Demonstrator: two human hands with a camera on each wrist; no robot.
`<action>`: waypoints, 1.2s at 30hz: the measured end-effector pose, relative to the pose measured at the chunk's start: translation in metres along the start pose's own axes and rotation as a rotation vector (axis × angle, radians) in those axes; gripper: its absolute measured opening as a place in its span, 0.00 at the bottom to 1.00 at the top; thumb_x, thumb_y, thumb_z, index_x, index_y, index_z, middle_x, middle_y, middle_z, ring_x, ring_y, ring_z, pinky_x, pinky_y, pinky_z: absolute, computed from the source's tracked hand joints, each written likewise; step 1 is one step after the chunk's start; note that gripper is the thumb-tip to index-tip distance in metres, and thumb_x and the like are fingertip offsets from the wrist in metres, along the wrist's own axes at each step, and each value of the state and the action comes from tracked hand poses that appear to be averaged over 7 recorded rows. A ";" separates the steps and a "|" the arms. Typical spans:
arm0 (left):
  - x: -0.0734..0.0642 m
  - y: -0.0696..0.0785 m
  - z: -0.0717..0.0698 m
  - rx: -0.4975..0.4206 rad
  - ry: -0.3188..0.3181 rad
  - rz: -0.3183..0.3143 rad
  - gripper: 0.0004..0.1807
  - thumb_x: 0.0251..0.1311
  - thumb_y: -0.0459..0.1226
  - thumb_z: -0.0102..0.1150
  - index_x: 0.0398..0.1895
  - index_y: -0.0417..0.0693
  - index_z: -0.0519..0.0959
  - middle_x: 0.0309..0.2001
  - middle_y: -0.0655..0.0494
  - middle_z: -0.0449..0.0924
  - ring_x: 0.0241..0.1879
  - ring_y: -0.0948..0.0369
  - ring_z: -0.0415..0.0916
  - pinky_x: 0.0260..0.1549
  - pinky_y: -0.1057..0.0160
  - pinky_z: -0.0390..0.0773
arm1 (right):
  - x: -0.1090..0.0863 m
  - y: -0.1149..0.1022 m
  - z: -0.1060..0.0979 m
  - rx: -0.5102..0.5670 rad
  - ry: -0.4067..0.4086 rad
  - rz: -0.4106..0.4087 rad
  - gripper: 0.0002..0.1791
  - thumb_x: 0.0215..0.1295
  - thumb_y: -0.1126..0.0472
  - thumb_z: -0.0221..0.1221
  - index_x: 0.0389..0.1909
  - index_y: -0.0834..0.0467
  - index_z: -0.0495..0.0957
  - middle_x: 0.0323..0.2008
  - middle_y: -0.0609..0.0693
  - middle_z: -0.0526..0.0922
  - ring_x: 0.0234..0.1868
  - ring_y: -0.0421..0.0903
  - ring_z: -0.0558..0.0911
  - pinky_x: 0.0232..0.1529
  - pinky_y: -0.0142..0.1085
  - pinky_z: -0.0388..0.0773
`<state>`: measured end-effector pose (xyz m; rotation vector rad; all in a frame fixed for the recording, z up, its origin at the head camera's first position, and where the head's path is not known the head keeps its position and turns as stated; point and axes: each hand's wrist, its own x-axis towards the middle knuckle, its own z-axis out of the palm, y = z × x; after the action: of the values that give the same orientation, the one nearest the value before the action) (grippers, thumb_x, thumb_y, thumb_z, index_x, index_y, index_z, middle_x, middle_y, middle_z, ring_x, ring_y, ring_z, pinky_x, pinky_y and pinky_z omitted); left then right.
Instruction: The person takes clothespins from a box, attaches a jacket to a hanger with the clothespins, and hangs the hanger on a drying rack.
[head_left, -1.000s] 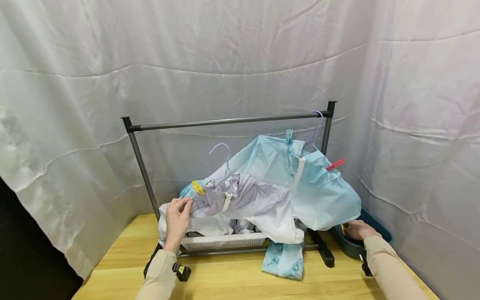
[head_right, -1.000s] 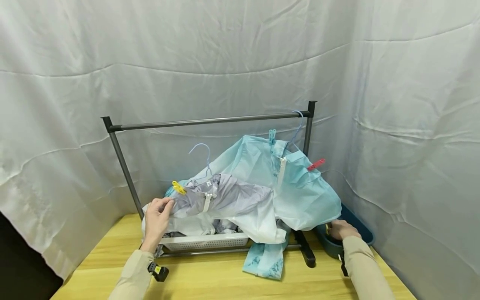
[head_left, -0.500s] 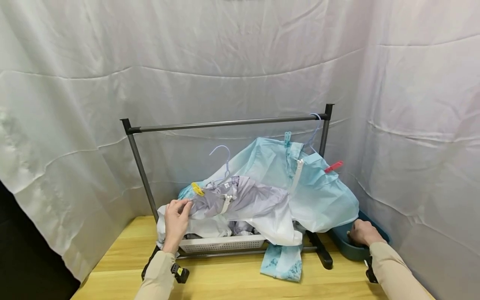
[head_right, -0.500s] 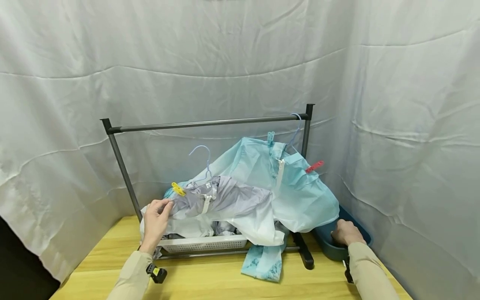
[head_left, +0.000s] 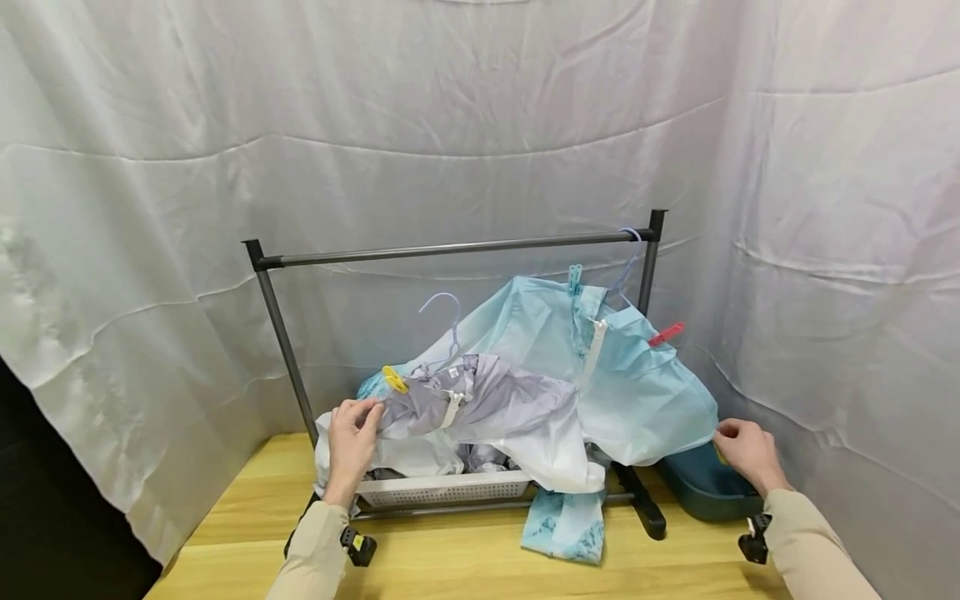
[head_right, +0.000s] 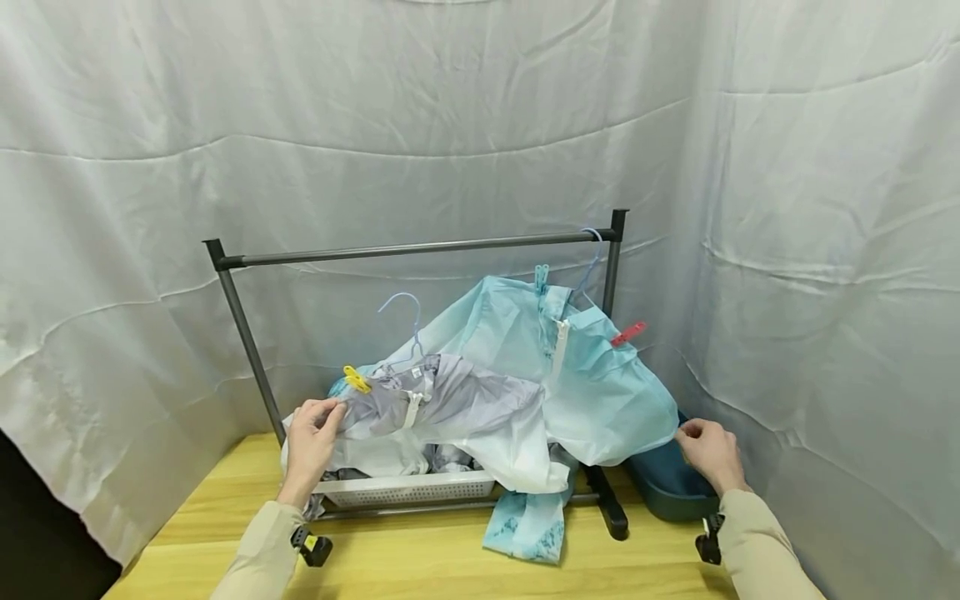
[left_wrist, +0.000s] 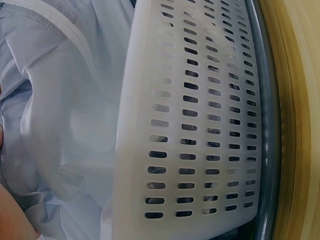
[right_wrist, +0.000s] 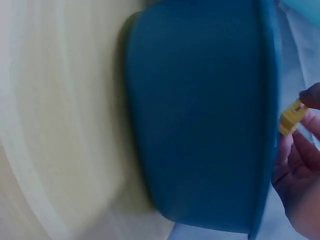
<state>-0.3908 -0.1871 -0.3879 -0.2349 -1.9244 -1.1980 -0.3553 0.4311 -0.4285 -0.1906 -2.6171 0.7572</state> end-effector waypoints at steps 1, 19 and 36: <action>0.000 0.000 0.000 0.001 0.001 0.000 0.08 0.59 0.31 0.66 0.38 0.34 0.86 0.34 0.45 0.78 0.35 0.66 0.63 0.36 0.68 0.64 | 0.000 -0.001 -0.001 0.017 0.030 -0.020 0.18 0.68 0.56 0.52 0.47 0.64 0.82 0.34 0.58 0.84 0.33 0.53 0.78 0.35 0.45 0.73; -0.002 0.000 0.000 0.003 0.004 0.005 0.08 0.58 0.31 0.66 0.39 0.35 0.86 0.33 0.45 0.78 0.35 0.63 0.64 0.36 0.66 0.64 | 0.013 -0.069 -0.027 0.311 0.652 -0.196 0.10 0.64 0.61 0.64 0.40 0.63 0.85 0.42 0.57 0.81 0.35 0.14 0.69 0.36 0.09 0.63; -0.001 0.001 0.000 -0.006 -0.009 -0.007 0.08 0.60 0.32 0.65 0.39 0.35 0.86 0.34 0.46 0.77 0.35 0.65 0.63 0.36 0.67 0.63 | 0.005 -0.140 -0.033 0.519 0.779 -0.412 0.06 0.62 0.70 0.63 0.37 0.67 0.86 0.40 0.49 0.80 0.36 0.24 0.74 0.38 0.13 0.69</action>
<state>-0.3898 -0.1862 -0.3877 -0.2372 -1.9310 -1.2089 -0.3485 0.3298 -0.3263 0.1734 -1.5964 0.9376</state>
